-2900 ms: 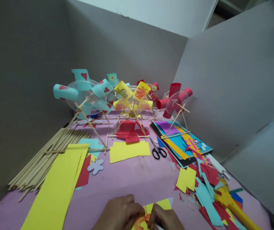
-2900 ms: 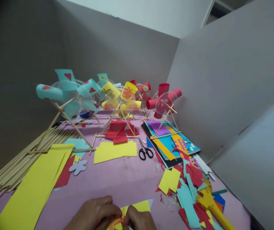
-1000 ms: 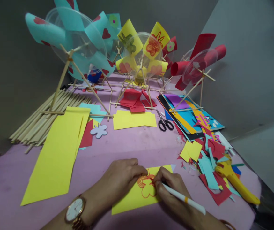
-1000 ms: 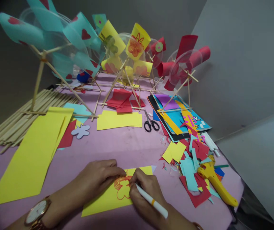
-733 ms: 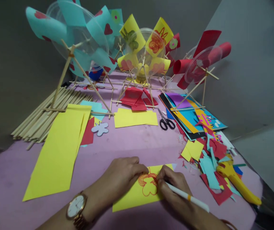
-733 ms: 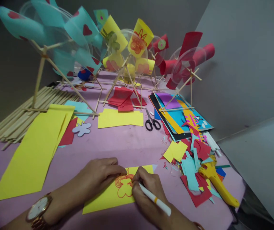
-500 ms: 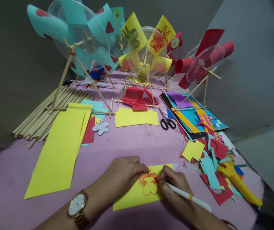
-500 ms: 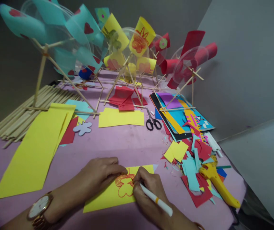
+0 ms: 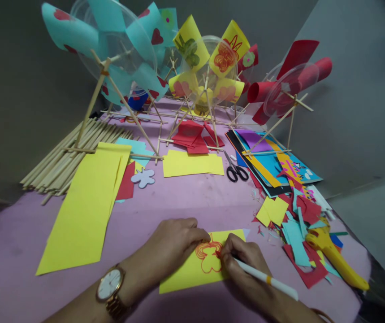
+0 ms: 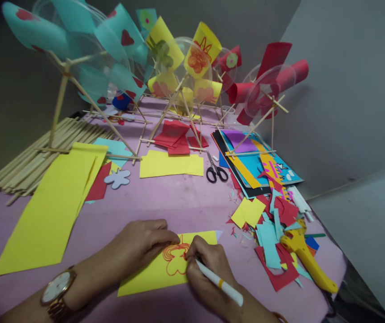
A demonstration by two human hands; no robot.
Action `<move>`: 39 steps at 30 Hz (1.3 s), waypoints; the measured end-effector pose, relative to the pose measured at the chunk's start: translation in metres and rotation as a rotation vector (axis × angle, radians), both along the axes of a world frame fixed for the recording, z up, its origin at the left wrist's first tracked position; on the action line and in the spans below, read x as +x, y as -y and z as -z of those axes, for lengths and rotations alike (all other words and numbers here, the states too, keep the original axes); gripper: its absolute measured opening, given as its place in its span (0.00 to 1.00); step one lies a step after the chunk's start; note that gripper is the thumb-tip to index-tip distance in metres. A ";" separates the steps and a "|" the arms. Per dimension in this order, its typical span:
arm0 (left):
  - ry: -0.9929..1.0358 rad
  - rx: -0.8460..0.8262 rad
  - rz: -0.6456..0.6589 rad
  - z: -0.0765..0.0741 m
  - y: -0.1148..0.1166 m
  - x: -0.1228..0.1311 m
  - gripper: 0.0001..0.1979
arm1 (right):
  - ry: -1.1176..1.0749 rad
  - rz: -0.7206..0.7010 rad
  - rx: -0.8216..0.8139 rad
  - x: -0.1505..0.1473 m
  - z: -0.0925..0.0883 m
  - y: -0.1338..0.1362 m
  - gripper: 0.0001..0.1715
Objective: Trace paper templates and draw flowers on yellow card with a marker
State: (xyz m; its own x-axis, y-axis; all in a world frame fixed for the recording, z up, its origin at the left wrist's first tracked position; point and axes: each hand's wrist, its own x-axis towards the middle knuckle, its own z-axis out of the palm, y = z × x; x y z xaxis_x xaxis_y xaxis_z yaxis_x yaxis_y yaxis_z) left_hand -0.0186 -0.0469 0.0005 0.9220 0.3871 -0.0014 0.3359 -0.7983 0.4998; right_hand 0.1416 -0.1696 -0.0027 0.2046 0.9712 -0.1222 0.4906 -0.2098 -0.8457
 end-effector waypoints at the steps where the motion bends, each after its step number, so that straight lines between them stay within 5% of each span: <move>1: 0.000 -0.001 -0.001 0.000 0.000 0.000 0.10 | 0.007 -0.005 0.007 0.000 0.000 0.000 0.06; 21: -0.006 0.010 0.016 -0.001 0.000 0.000 0.10 | -0.091 0.102 0.040 0.005 0.002 0.001 0.05; 39: -0.015 0.002 0.008 0.000 -0.001 0.000 0.11 | -0.045 0.030 -0.025 0.005 0.001 0.001 0.05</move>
